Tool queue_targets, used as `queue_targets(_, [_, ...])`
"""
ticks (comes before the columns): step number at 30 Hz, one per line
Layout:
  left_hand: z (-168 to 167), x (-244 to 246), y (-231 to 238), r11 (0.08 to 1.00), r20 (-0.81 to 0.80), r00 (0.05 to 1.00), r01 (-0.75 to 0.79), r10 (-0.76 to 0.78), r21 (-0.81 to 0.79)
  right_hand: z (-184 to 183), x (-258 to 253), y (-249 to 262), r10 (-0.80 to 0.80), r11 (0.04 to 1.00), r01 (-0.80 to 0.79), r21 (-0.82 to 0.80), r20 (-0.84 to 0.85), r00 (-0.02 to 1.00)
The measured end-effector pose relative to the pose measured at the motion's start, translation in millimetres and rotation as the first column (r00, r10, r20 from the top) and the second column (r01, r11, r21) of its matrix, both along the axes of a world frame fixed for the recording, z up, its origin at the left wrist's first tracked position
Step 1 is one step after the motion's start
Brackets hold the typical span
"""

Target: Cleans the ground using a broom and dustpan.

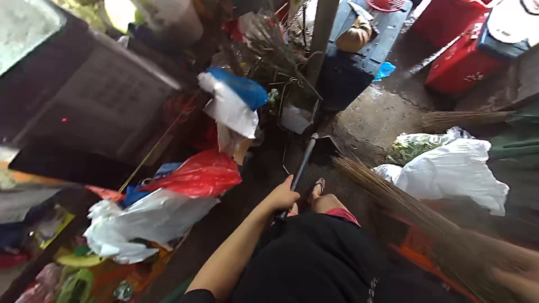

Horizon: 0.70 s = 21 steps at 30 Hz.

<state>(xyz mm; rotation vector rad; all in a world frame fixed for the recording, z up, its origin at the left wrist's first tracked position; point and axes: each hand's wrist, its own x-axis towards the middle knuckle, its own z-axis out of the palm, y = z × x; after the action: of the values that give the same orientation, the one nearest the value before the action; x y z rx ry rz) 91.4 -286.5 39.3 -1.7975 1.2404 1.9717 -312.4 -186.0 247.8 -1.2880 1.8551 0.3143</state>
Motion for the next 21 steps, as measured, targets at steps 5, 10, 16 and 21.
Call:
queue_targets(5, [-75.7,39.5,-17.5,0.959,0.014,0.961,-0.278,0.278,0.053,-121.4,61.8,-99.3,0.236,0.971,-0.227,0.078,-0.117,0.965])
queue_targets(10, [-144.4,64.7,-81.5,0.770,-0.157,0.754,-0.627,0.638,0.115,-182.1,171.9,-210.5,0.370,0.928,-0.355,0.117,-0.163,0.915])
queue_targets(16, [-213.9,87.1,-165.5,0.585,-0.157,0.566,-0.803,0.809,0.119,-274.8,305.8,-331.4,0.476,0.879,-0.456,0.143,-0.191,0.858])
queue_targets(21, [-236.2,113.9,-190.5,0.318,-0.479,0.225,-0.940,0.849,0.122,-355.2,389.4,-412.3,0.501,0.851,-0.516,-0.094,-0.143,0.853])
